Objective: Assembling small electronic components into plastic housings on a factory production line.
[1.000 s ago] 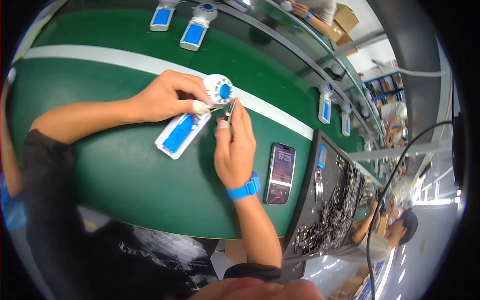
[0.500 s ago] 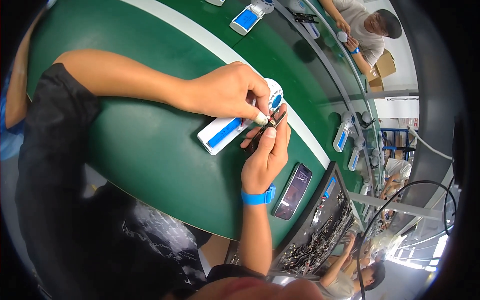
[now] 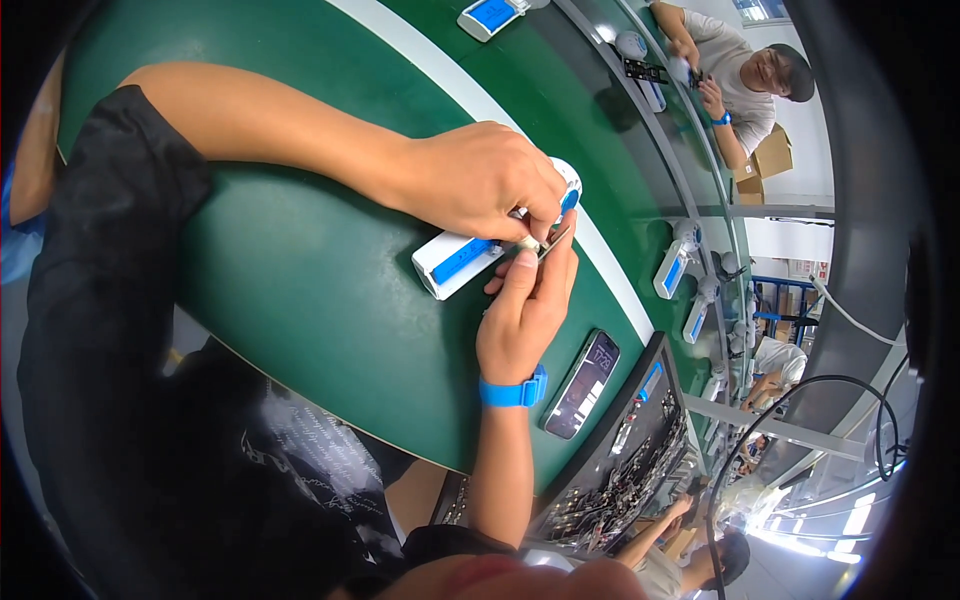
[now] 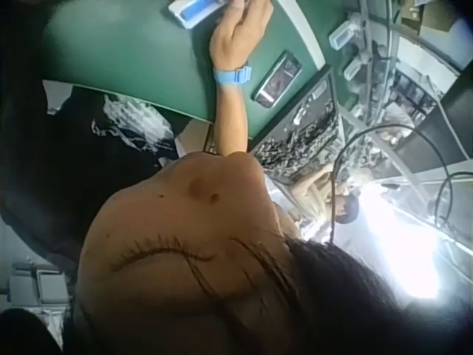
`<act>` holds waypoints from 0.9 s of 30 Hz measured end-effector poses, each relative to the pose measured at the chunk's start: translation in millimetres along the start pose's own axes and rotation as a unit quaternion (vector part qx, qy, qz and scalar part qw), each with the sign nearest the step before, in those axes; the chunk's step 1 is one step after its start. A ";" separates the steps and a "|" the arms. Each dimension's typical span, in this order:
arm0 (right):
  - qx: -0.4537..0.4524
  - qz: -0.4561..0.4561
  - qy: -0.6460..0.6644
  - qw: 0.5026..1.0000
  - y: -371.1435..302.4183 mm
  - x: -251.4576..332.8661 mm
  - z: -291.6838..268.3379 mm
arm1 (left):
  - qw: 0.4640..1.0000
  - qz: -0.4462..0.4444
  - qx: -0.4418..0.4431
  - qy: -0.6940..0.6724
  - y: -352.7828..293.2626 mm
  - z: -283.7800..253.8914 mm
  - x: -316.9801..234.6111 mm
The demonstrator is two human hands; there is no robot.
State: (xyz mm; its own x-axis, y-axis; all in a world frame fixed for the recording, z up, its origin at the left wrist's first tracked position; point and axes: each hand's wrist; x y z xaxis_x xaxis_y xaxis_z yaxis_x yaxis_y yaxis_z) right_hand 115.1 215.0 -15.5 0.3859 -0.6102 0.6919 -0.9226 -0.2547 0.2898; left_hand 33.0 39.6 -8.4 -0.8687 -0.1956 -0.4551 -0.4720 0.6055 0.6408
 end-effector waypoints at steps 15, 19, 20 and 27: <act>0.151 -0.028 0.096 0.983 4.5 -6.9 -28.2 | 0.999 0.013 0.049 -0.012 20.7 -19.8 -1.7; 0.095 -0.067 0.104 0.988 7.9 -14.9 -21.3 | 0.969 0.009 0.233 -0.085 36.1 -21.1 30.8; 0.064 -0.074 0.111 0.989 11.6 -20.7 -15.8 | 0.974 0.006 0.223 -0.050 36.0 -20.4 45.8; -0.039 0.027 0.179 0.983 2.0 -50.3 -37.9 | 0.932 -0.351 0.086 0.019 94.5 -79.2 230.1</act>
State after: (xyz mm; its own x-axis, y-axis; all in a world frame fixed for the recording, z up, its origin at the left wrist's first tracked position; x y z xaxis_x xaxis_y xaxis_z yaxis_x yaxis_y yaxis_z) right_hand 93.9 273.6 -24.7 0.3257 -0.3152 0.8914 -0.9439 -0.1625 0.2874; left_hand -223.4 -9.3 -3.6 -0.3602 -0.6156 -0.7009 -0.8983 0.4314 0.0828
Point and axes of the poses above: each hand's wrist, its own y-axis towards the middle knuckle, its own z-axis out of the palm, x = y × z, and after that the axes turned 8 degrees about x, right-handed
